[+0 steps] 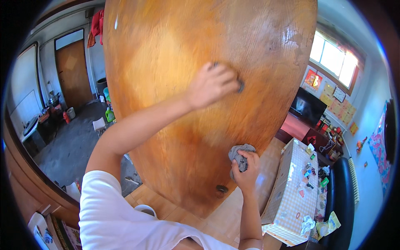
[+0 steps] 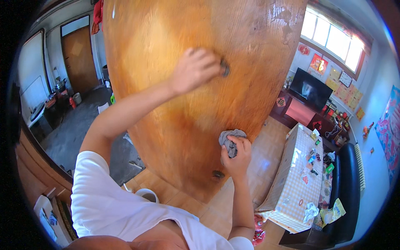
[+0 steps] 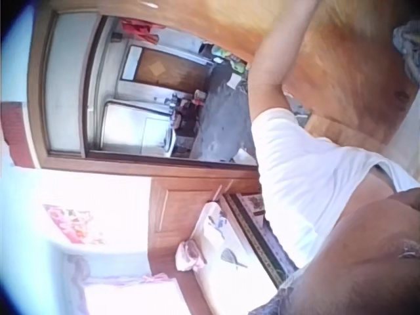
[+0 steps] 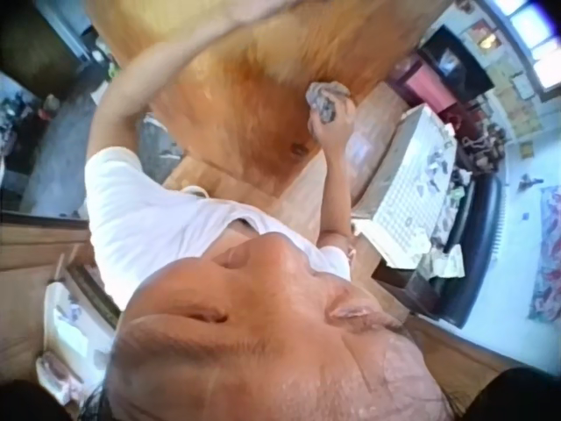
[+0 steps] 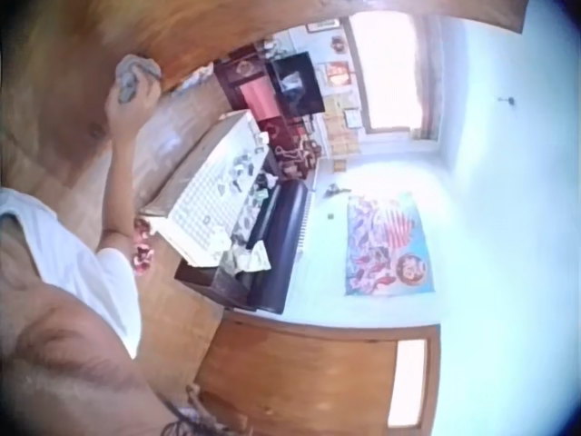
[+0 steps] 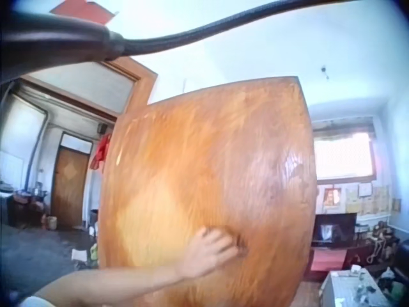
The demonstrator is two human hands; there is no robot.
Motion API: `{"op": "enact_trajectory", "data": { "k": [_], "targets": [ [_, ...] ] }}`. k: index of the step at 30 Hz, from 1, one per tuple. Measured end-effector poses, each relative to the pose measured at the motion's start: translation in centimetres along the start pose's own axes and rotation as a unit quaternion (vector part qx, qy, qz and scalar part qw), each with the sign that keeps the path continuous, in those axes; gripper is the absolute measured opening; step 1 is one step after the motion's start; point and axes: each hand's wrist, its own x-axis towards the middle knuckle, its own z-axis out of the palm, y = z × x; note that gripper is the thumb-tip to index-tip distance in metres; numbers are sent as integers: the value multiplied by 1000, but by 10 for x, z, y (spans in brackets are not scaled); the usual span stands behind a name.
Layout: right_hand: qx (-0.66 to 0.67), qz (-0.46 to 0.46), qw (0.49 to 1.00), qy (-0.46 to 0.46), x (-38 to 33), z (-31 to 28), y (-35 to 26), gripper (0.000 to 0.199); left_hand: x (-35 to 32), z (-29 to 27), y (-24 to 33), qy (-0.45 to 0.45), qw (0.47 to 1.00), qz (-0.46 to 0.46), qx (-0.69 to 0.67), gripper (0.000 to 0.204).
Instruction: The person scrubs a large wooden table surface with a steel wool pad in the left hand and wipes with a gray cloth in the right hand. They repeatedly scrub and wipe different areas of the tabletop, occasionally switching hands or adjusting grip, while standing in a living room.
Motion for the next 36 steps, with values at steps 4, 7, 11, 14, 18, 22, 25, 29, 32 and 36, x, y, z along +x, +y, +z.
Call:
{"op": "enact_trajectory", "data": {
  "k": [4, 7, 11, 14, 18, 22, 25, 29, 32, 36],
  "targets": [
    [-3, 0, 1000, 3, 2, 0, -3, 37, 102, -16, -56, 97, 982, -153, 54, 11],
    [8, 17, 1000, 10, 0, -1, -5, 36, 108, -4, -59, 145, 974, -171, 42, 9],
    [23, 20, 999, 16, -2, 4, -2, 36, 13, 7, 10, 52, 999, 3, 13, 13],
    [11, 9, 1000, 10, -2, 5, 0, 36, 18, -1, 0, 27, 997, 68, 9, 13],
    [-16, 8, 1000, 20, -3, 5, 1, 36, 128, -4, -51, 115, 986, -121, 18, 7],
    [-5, 0, 1000, 26, -3, 6, 3, 37, 155, 12, -44, 174, 971, -163, 20, 8],
    [6, 2, 1000, 23, -3, 4, 2, 37, 102, 17, 6, 115, 992, -35, 36, 11],
    [4, -2, 1000, 18, 0, 5, 4, 38, 66, 18, 22, 52, 997, 58, -6, 9],
    [-8, -10, 1000, 16, 2, 3, 1, 38, 111, 3, -8, 76, 997, -13, 20, 10],
    [-8, -16, 1000, 22, 2, 4, 2, 37, 143, 11, -16, 145, 984, -106, 17, 15]
  ]
}}
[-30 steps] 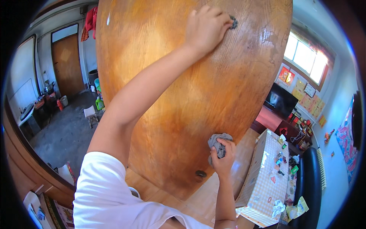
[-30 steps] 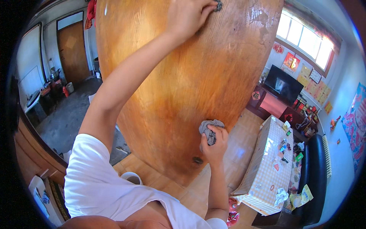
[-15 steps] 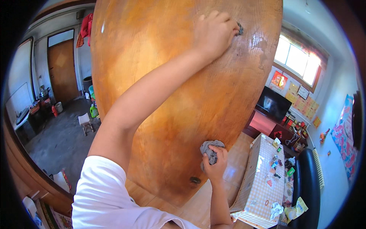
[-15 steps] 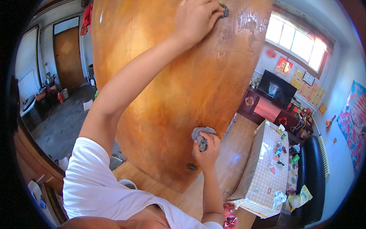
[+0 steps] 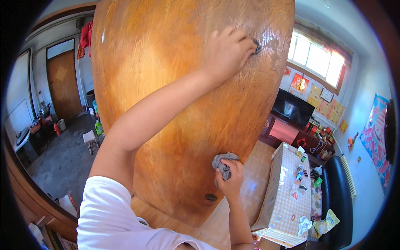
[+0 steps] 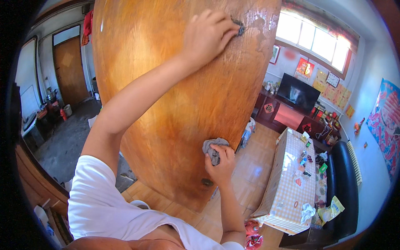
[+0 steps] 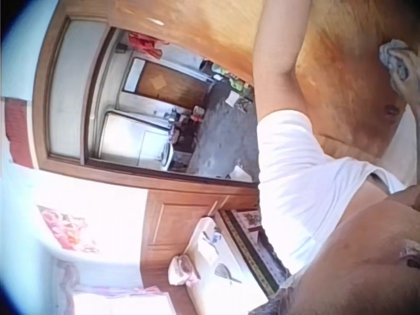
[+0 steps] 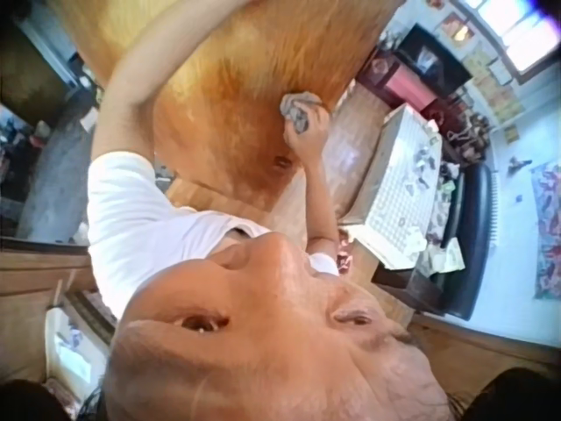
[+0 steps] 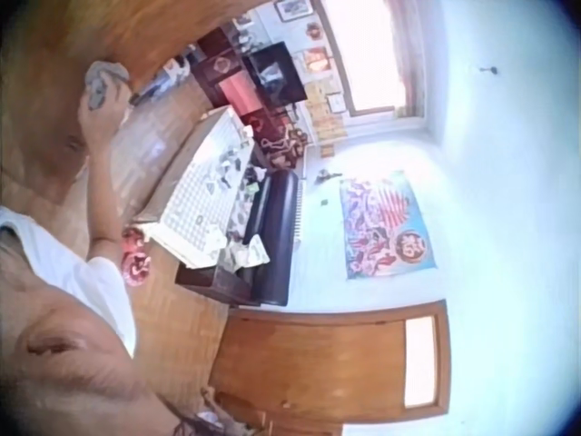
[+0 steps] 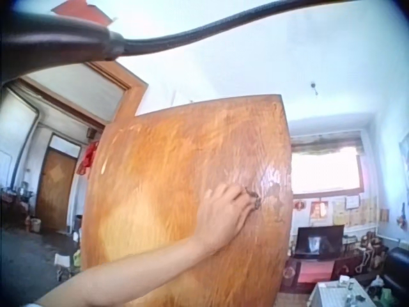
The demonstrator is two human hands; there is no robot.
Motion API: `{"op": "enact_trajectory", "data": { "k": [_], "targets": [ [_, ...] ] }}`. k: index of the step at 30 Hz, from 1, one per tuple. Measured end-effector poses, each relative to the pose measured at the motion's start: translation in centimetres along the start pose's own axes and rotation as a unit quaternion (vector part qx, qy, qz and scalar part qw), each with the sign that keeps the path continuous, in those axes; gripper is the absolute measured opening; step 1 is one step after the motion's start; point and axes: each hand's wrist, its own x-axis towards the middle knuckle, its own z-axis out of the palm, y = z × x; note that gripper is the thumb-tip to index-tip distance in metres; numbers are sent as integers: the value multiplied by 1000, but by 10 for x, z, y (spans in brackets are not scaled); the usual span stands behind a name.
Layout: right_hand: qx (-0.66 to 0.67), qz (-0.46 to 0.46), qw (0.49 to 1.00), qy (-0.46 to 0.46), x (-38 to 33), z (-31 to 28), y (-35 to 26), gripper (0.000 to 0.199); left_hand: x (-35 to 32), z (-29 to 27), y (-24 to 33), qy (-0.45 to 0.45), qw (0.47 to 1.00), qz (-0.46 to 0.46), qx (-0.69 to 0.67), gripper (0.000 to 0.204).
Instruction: The person scrubs a large wooden table surface with a steel wool pad in the left hand and wipes with a gray cloth in the right hand. They repeatedly scrub and wipe different areas of the tabletop, occasionally switching hands or adjusting grip, while standing in a living room.
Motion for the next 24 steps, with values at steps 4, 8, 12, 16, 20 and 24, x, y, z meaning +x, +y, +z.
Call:
{"op": "enact_trajectory", "data": {
  "k": [4, 8, 12, 16, 20, 24],
  "targets": [
    [9, 12, 1000, 1, -2, 0, 0, 36, -49, -17, 21, -89, 984, 133, -78, 16],
    [13, 11, 1000, -5, -1, -1, 0, 36, -54, -15, 7, -118, 971, 197, -73, 19],
    [-3, 10, 1000, -7, -2, -2, -2, 38, 55, 16, -27, -33, 997, 60, -32, 17],
    [0, 10, 1000, -14, -3, -1, -2, 38, 97, 48, -23, 78, 995, -46, -34, 15],
    [1, 6, 1000, -5, -3, -2, 0, 38, 32, 33, 34, -36, 997, 69, -3, 14],
    [-2, -10, 1000, 4, 2, -4, -1, 37, -1, 11, 44, -104, 979, 177, -23, 18]
  ]
}}
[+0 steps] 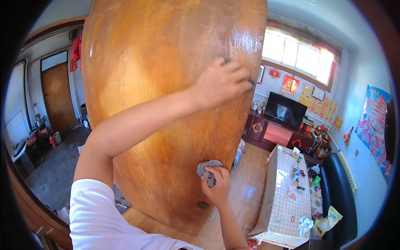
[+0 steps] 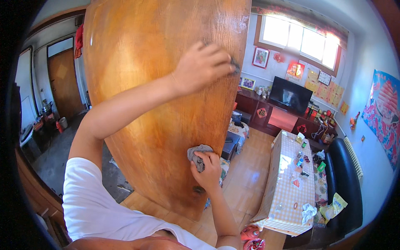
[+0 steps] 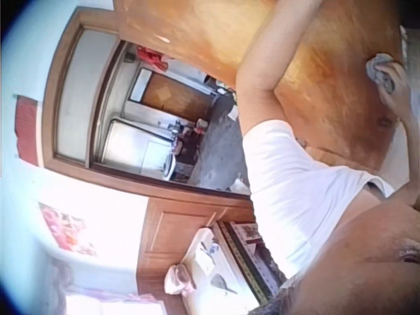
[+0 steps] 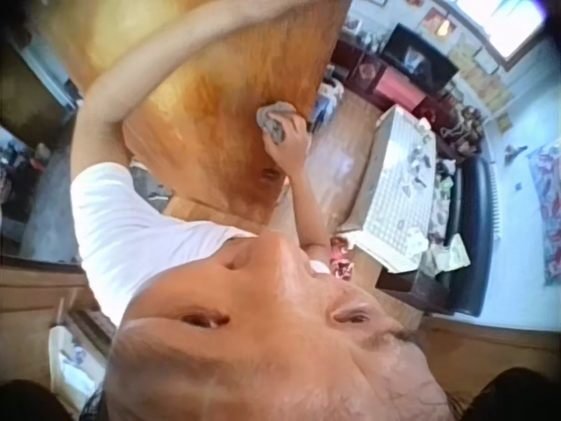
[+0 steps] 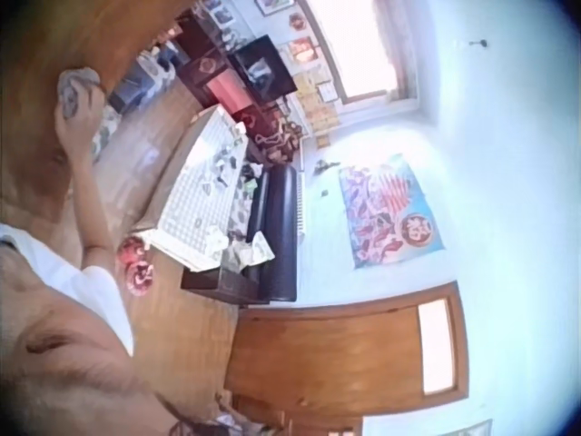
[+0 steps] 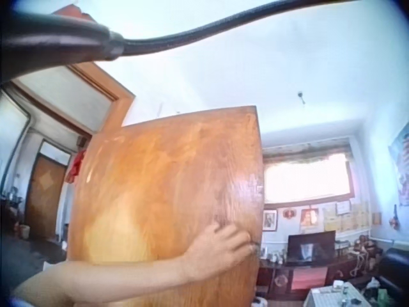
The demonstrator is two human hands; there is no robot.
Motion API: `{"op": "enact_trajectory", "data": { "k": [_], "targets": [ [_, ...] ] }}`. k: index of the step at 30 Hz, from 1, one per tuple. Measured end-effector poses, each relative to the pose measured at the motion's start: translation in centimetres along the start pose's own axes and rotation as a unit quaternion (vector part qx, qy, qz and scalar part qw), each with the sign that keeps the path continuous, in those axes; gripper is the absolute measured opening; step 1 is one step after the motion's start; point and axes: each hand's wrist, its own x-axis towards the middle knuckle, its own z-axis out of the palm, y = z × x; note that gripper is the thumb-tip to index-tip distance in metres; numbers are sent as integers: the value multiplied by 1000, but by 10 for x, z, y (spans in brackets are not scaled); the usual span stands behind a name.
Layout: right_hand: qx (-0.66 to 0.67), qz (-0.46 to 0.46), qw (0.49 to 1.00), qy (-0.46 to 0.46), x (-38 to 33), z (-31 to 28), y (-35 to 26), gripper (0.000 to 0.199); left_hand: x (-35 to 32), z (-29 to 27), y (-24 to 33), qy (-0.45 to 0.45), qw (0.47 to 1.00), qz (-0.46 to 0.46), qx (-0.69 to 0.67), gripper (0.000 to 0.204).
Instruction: The person scrubs a large wooden table surface with a steel wool pad in the left hand and wipes with a gray cloth in the right hand. They repeatedly scrub and wipe different areas of the tabletop, occasionally switching hands or adjusting grip, while standing in a living room.
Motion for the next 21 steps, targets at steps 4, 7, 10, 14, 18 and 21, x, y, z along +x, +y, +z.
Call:
{"op": "enact_trajectory", "data": {
  "k": [4, 7, 10, 14, 18, 21],
  "targets": [
    [-1, -11, 1000, -8, 1, 1, -2, 38, 41, -6, -70, 94, 984, -131, 80, 14],
    [-1, 0, 1000, -10, 0, 0, -2, 38, 36, -5, -51, 75, 988, -119, 56, 13],
    [8, 14, 1000, -13, -1, -2, -1, 37, 13, 2, -29, 45, 998, -34, 24, 14],
    [5, 10, 1000, -19, 1, -3, -1, 37, 46, 0, -61, 61, 993, -88, 39, 15],
    [-5, 10, 1000, -21, 1, 1, -5, 37, 110, 6, -106, 125, 975, -178, 54, 15],
    [8, 16, 1000, -18, -1, 2, -7, 37, 120, -1, -97, 179, 961, -210, -12, 16]
  ]
}}
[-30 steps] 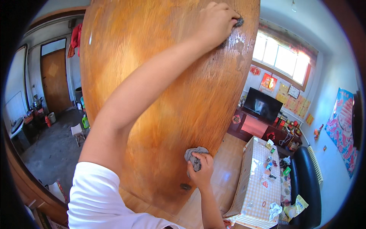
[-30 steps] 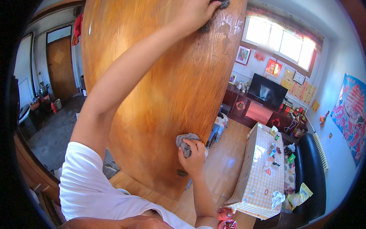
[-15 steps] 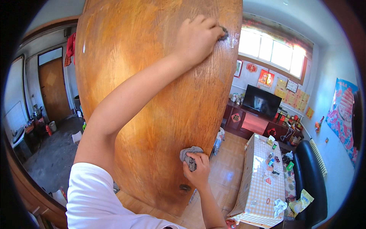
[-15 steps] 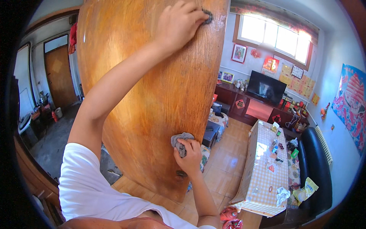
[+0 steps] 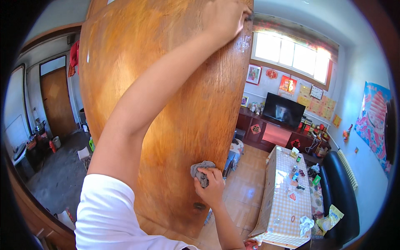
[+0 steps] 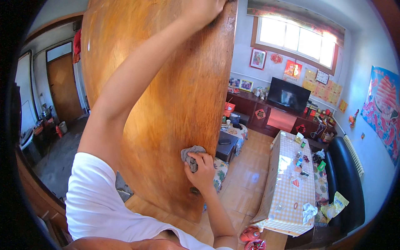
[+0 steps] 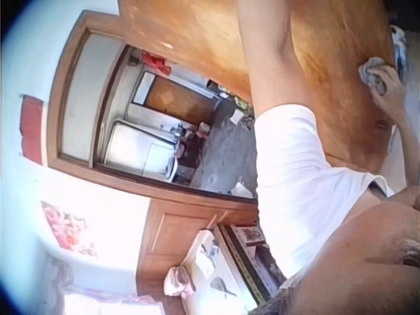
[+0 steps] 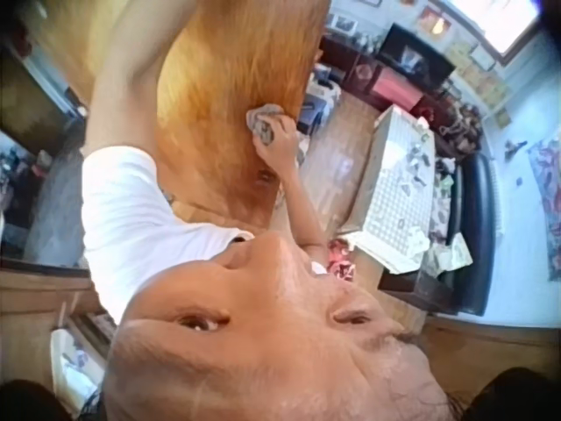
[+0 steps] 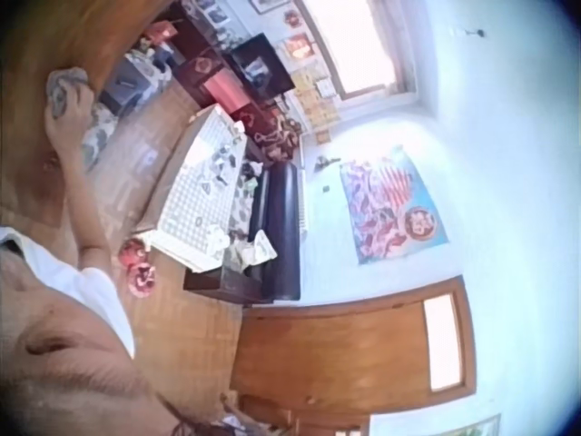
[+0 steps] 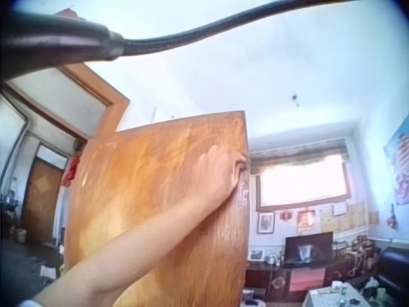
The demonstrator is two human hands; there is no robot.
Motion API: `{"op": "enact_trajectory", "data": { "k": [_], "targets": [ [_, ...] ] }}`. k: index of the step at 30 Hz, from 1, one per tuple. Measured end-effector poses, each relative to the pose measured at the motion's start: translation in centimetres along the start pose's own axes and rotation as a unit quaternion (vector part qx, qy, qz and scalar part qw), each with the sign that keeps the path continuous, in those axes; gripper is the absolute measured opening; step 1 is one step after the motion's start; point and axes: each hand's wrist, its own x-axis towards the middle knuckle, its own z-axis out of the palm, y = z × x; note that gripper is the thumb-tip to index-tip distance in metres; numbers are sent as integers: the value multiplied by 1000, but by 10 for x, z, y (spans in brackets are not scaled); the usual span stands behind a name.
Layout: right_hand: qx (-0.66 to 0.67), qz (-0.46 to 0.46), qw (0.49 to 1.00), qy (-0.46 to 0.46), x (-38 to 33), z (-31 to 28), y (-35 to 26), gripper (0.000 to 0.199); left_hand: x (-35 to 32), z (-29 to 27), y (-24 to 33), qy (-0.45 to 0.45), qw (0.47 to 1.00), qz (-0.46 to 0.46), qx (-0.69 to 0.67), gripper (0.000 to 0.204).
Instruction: The person scrubs a large wooden table surface with a steel wool pad in the left hand and wipes with a gray cloth in the right hand. They repeatedly scrub and wipe different areas of the tabletop, occasionally switching hands or adjusting grip, while standing in a living room.
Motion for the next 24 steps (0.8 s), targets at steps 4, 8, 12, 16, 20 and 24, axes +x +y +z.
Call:
{"op": "enact_trajectory", "data": {
  "k": [4, 8, 12, 16, 20, 24],
  "targets": [
    [12, 12, 1000, -4, -1, -3, 4, 37, -78, -11, 27, -90, 991, 86, 40, 5],
    [17, 14, 1000, -14, -1, -6, 6, 37, -93, -28, 31, -130, 983, 127, 15, 6],
    [10, 5, 1000, -11, 0, -3, 4, 36, -33, 4, 6, -58, 988, 130, 66, 14],
    [11, 1, 1000, -3, -2, 1, 2, 35, 50, 25, -27, 11, 993, 73, 88, 12],
    [16, -3, 1000, -1, -3, 1, 0, 35, 58, 37, -25, 58, 992, 15, 114, 13],
    [18, 0, 1000, 1, -4, 1, 5, 35, -25, 6, 12, -80, 990, 39, 114, 5]
  ]
}}
